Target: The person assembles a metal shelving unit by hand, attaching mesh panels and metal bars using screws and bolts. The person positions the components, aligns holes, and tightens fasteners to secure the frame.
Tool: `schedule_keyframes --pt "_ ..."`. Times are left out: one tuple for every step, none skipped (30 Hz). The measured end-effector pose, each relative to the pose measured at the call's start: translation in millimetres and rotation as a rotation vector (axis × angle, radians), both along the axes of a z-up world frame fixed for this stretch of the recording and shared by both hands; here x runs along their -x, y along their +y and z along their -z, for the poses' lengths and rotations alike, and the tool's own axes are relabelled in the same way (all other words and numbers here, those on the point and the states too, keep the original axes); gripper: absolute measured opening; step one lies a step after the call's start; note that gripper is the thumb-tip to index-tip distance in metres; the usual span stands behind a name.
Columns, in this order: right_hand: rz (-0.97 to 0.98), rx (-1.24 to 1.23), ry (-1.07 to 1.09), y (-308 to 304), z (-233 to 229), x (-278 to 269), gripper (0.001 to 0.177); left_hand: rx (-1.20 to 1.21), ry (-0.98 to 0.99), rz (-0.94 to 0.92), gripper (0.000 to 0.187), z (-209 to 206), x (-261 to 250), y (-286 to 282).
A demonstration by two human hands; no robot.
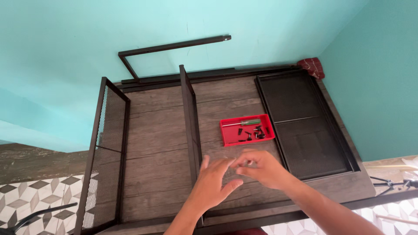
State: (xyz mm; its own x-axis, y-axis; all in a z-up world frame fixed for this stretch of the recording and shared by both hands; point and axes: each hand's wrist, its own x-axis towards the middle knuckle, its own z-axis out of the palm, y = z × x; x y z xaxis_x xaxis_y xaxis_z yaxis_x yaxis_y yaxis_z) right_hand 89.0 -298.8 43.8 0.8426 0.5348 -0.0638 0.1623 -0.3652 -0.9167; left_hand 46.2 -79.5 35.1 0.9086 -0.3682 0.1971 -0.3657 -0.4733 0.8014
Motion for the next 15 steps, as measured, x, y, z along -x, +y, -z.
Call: schedule_keyframes --pt "0.029 -0.044 0.068 8 3 -7 0.016 0.075 0.093 0.044 0.047 0 -5 -3" --pt "0.053 -0.086 0.134 13 6 -15 0.015 0.103 0.215 0.028 0.038 2 -10 -6" --pt "0.072 -0.161 0.221 16 9 -21 0.015 0.130 0.336 0.013 0.031 3 -16 -8" --pt "0.087 -0.235 0.310 18 14 -27 0.016 0.159 0.457 -0.003 0.027 5 -20 -9" --pt "0.103 -0.308 0.399 19 20 -35 0.016 0.124 0.424 -0.018 0.025 7 -24 -8" --pt "-0.016 -0.346 0.421 17 26 -45 0.015 0.087 0.392 -0.034 0.024 9 -25 -7" --pt "-0.135 -0.382 0.444 13 34 -57 0.015 0.051 0.360 -0.051 0.025 12 -26 -5" --pt "-0.249 -0.422 0.463 10 44 -70 0.014 0.030 0.171 -0.091 0.019 15 -27 -3" --pt "-0.247 -0.396 0.437 9 57 -91 0.020 0.007 -0.020 -0.126 0.014 19 -27 -2" --pt "-0.232 -0.371 0.408 8 71 -119 0.026 -0.017 -0.212 -0.145 0.009 23 -28 -3" --pt "-0.218 -0.345 0.378 7 85 -148 0.033 -0.075 -0.210 -0.148 0.009 29 -29 -2" --pt "-0.096 -0.147 0.282 6 101 -180 0.033 -0.131 -0.210 -0.143 0.010 36 -31 0" --pt "0.026 0.052 0.188 6 117 -212 0.034 -0.187 -0.211 -0.139 0.011 45 -33 0" --pt "0.073 0.156 -0.001 8 134 -239 0.039 -0.215 -0.228 -0.111 0.012 56 -34 0" --pt "0.121 0.262 -0.190 8 151 -264 0.044 -0.243 -0.246 -0.084 0.012 70 -37 -1"
